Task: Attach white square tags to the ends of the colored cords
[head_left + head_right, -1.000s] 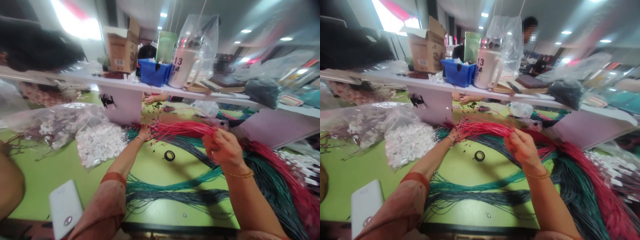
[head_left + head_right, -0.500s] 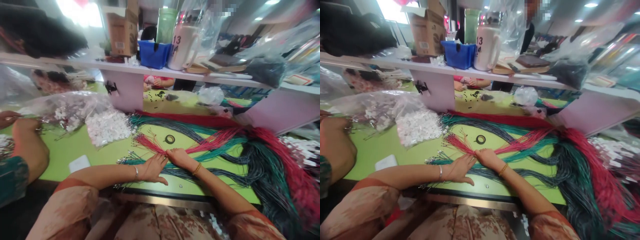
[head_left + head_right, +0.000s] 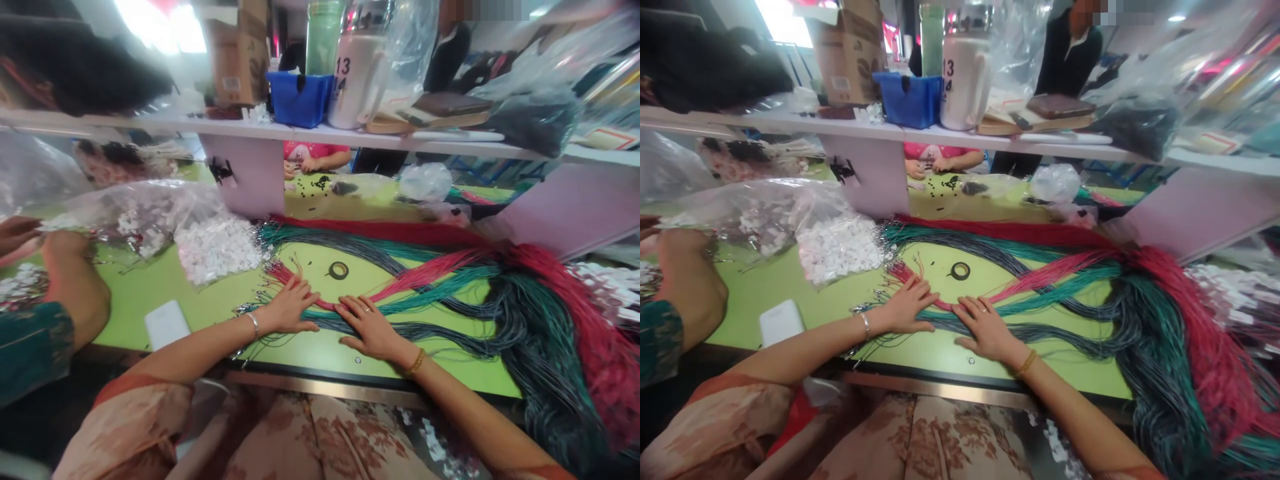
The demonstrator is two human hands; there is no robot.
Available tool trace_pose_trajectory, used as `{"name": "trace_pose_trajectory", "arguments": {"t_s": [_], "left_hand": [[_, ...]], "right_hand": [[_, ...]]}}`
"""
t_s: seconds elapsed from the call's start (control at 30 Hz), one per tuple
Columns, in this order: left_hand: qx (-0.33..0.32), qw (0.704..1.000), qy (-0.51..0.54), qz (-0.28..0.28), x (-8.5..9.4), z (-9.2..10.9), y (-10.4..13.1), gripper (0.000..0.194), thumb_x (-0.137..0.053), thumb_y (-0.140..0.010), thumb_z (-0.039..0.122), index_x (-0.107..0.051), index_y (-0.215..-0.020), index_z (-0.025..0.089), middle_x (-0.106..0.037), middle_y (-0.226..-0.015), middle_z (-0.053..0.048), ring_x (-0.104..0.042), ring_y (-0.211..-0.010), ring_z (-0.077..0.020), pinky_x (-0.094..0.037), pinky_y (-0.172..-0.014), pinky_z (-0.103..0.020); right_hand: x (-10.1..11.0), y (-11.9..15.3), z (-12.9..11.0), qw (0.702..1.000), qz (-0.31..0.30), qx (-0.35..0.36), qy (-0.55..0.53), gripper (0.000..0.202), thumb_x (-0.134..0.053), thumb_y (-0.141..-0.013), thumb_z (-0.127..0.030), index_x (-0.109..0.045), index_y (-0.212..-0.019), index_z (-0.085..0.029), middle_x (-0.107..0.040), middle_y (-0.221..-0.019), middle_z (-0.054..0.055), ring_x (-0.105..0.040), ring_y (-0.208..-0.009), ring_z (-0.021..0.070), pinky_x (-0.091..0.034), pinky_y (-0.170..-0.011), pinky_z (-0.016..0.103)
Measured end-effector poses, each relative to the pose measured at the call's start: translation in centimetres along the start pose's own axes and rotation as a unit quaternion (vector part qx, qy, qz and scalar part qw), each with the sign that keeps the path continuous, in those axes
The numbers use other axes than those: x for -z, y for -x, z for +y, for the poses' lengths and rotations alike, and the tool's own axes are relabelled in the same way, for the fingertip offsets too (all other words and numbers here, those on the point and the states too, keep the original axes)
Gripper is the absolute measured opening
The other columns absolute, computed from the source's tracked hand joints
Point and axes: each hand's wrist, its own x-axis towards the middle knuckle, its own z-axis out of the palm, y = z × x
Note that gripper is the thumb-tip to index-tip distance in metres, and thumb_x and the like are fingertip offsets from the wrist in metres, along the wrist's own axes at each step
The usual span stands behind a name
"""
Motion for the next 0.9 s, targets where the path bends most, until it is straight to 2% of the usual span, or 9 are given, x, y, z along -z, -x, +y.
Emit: {"name": "trace_pose_trajectory", "arguments": {"t_s": [0.07, 0.2, 0.33, 0.4, 0.5, 0.63, 0.7, 0.77, 0.9], "left_hand": [[-0.004, 1.0, -0.003, 0.001, 0.1, 0.0, -0.3, 0.07, -0.038, -0.086, 0.067, -0.049, -0.135, 0.018, -0.058, -0.113, -0.016, -0.049, -0.114, -0.0307, -0.025, -0.107, -0.051], [0.03, 0.999, -0.014, -0.025, -0.5, 0.8, -3.4, 0.06, -0.037, -0.089, 0.061, -0.053, -0.132, 0.021, -0.058, -0.105, -0.016, -0.053, -0.102, -0.0299, -0.039, -0.091, -0.044], [0.121, 0.992, -0.003, -0.02, -1.8, 1.4, -7.7, 0.059, -0.033, -0.091, 0.06, -0.052, -0.132, 0.022, -0.056, -0.11, -0.016, -0.058, -0.093, -0.0276, -0.043, -0.079, -0.039], [0.146, 0.989, 0.012, -0.016, -2.0, 1.4, -9.2, 0.058, -0.032, -0.091, 0.06, -0.053, -0.13, 0.022, -0.055, -0.112, -0.015, -0.059, -0.09, -0.0262, -0.044, -0.076, -0.037], [0.155, 0.988, 0.02, -0.009, -1.8, 0.5, -9.7, 0.059, -0.037, -0.089, 0.062, -0.054, -0.129, 0.023, -0.055, -0.113, -0.014, -0.058, -0.093, -0.0265, -0.045, -0.078, -0.037], [0.136, 0.99, 0.027, 0.002, -0.9, -1.4, -8.0, 0.073, -0.042, -0.083, 0.07, -0.047, -0.138, 0.022, -0.053, -0.127, -0.016, -0.051, -0.114, -0.0307, -0.041, -0.095, -0.042], [0.118, 0.992, 0.041, -0.007, -0.6, -2.1, -6.8, 0.083, -0.042, -0.08, 0.073, -0.038, -0.145, 0.021, -0.045, -0.14, -0.017, -0.044, -0.126, -0.0326, -0.035, -0.103, -0.045], [0.11, 0.992, 0.049, -0.021, -0.5, -2.3, -5.5, 0.094, -0.042, -0.077, 0.078, -0.029, -0.149, 0.019, -0.037, -0.148, -0.019, -0.035, -0.135, -0.0343, -0.026, -0.11, -0.048], [0.108, 0.993, 0.041, -0.034, -0.7, -1.9, -3.7, 0.112, -0.045, -0.066, 0.086, -0.022, -0.152, 0.017, -0.027, -0.154, -0.021, -0.022, -0.142, -0.0382, -0.009, -0.115, -0.054]], "right_hand": [[-0.3, 0.9, 1.0, 1.0, 0.005, -0.025, 0.003, 0.049, -0.042, -0.095, -0.043, -0.05, -0.139, -0.023, -0.054, -0.132, 0.016, -0.05, -0.114, 0.0276, -0.037, -0.097, 0.044], [-0.6, 1.6, 5.3, 0.999, 0.017, -0.042, 0.008, 0.039, -0.041, -0.096, -0.034, -0.06, -0.129, -0.026, -0.064, -0.107, 0.013, -0.056, -0.09, 0.0227, -0.044, -0.083, 0.038], [-0.3, 2.3, 10.5, 0.991, 0.062, -0.114, 0.035, 0.038, -0.04, -0.096, -0.033, -0.067, -0.12, -0.02, -0.065, -0.098, 0.014, -0.057, -0.087, 0.0224, -0.045, -0.08, 0.037], [0.1, 2.6, 11.8, 0.983, 0.095, -0.15, 0.051, 0.038, -0.04, -0.096, -0.033, -0.068, -0.117, -0.018, -0.064, -0.103, 0.016, -0.057, -0.093, 0.0234, -0.045, -0.084, 0.038], [0.3, 3.3, 11.1, 0.969, 0.146, -0.182, 0.079, 0.035, -0.045, -0.093, -0.034, -0.066, -0.117, -0.019, -0.06, -0.118, 0.016, -0.053, -0.109, 0.0269, -0.041, -0.095, 0.044], [-0.4, 5.4, 8.7, 0.943, 0.198, -0.254, 0.089, 0.047, -0.054, -0.088, -0.048, -0.06, -0.12, -0.014, -0.058, -0.12, 0.019, -0.051, -0.113, 0.0303, -0.041, -0.096, 0.045], [-0.7, 6.5, 8.0, 0.939, 0.18, -0.284, 0.076, 0.058, -0.055, -0.084, -0.057, -0.058, -0.12, -0.012, -0.058, -0.117, 0.02, -0.053, -0.108, 0.0307, -0.043, -0.092, 0.044], [-0.7, 7.4, 7.7, 0.946, 0.142, -0.286, 0.063, 0.061, -0.054, -0.083, -0.061, -0.057, -0.121, -0.013, -0.06, -0.114, 0.019, -0.055, -0.104, 0.0302, -0.043, -0.09, 0.043], [-0.1, 8.7, 7.4, 0.971, 0.082, -0.219, 0.05, 0.059, -0.057, -0.081, -0.06, -0.059, -0.122, -0.017, -0.06, -0.113, 0.016, -0.056, -0.103, 0.0291, -0.043, -0.088, 0.041]]}}
